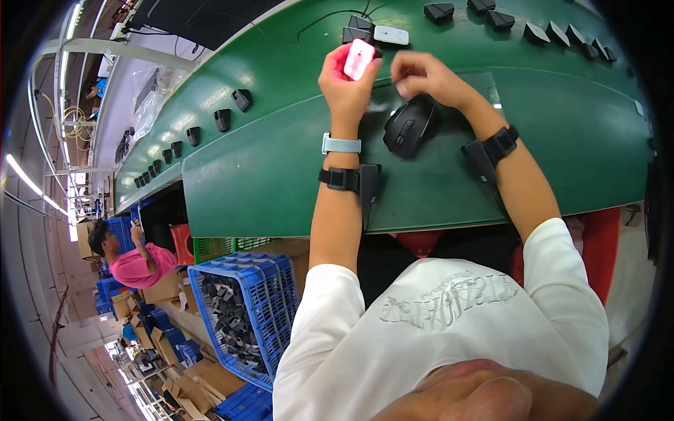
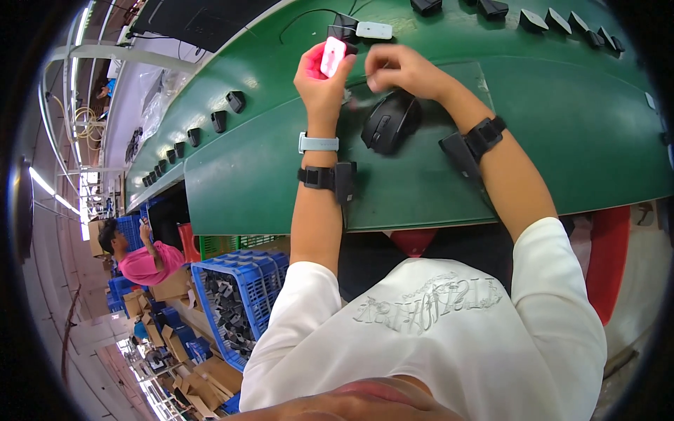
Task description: The person tests computer mice and charging docks by plugging each dock into a cable, placing a mouse onto it, and observing the light colors. After each test, they disconnect the cable and place the items back on the workbench before repeating the process.
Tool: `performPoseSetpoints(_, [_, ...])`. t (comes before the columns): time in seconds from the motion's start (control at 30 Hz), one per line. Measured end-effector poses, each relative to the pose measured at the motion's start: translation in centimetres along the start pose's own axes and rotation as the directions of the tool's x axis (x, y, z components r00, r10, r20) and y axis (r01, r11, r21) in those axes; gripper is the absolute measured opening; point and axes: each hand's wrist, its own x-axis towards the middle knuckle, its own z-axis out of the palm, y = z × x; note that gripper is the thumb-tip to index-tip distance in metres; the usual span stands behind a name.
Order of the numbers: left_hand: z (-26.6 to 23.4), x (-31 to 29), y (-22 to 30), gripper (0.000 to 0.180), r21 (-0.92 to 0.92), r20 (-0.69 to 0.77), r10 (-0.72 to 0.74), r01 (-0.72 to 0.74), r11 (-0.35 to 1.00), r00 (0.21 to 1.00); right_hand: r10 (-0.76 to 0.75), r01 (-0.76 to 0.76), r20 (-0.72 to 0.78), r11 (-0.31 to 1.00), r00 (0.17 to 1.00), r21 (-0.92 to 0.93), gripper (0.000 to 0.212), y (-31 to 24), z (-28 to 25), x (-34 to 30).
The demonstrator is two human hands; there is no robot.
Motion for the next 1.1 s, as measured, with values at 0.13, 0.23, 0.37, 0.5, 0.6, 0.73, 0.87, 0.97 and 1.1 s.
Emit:
performPoseSetpoints(0.13, [0.9,-0.4,1.1,0.048,0.339,0.169,0.359,-0.396,0.853,0.918,-0.244,0.303,-0.289,0.936,0.926,0.181,0.038,0.7,1.0,0.9])
performPoseSetpoints(0.23, [1.5,-0.7,1.5,0.047,0.354,0.225,0.375,-0.434,0.828,0.899,-0.162,0.203,-0.335,0.975,0.928,0.089,0.032,0.9,1.2,1.0])
performPoseSetpoints(0.37, [1.7,-1.0,1.5,0.048,0.393,0.243,0.392,-0.459,0.797,0.887,-0.1,0.134,-0.362,0.989,0.927,0.068,0.032,0.9,0.9,0.9])
performPoseSetpoints(0.5, [1.7,-1.1,1.3,0.049,0.395,0.251,0.35,-0.425,0.814,0.903,-0.13,0.154,-0.384,0.988,0.914,0.033,0.033,1.3,0.8,1.2])
performPoseSetpoints(0.6, [1.8,-1.1,1.1,0.05,0.383,0.256,0.36,-0.436,0.814,0.897,-0.08,0.108,-0.416,0.993,0.906,0.044,0.033,1.3,0.8,1.2])
performPoseSetpoints(0.73, [1.6,-0.6,0.7,0.042,0.337,0.209,0.415,-0.464,0.819,0.885,-0.165,0.223,-0.402,0.969,0.901,0.103,0.032,1.3,1.1,1.1])
performPoseSetpoints(0.87, [0.5,-0.4,1.4,0.023,0.002,0.197,-0.24,0.245,0.97,0.951,-0.3,0.311,-0.391,0.95,0.87,-0.034,0.023,1.1,1.0,1.3])
performPoseSetpoints(0.97, [0.4,-0.8,2.2,0.027,-0.016,0.194,-0.244,0.251,0.968,0.95,-0.228,0.227,-0.358,0.973,0.906,-0.046,0.019,0.6,0.6,1.4])
performPoseSetpoints(1.1, [0.7,-0.8,2.8,0.055,0.285,0.254,0.279,-0.347,0.893,0.926,-0.117,0.165,-0.455,0.984,0.883,0.067,0.018,0.5,0.6,1.3])
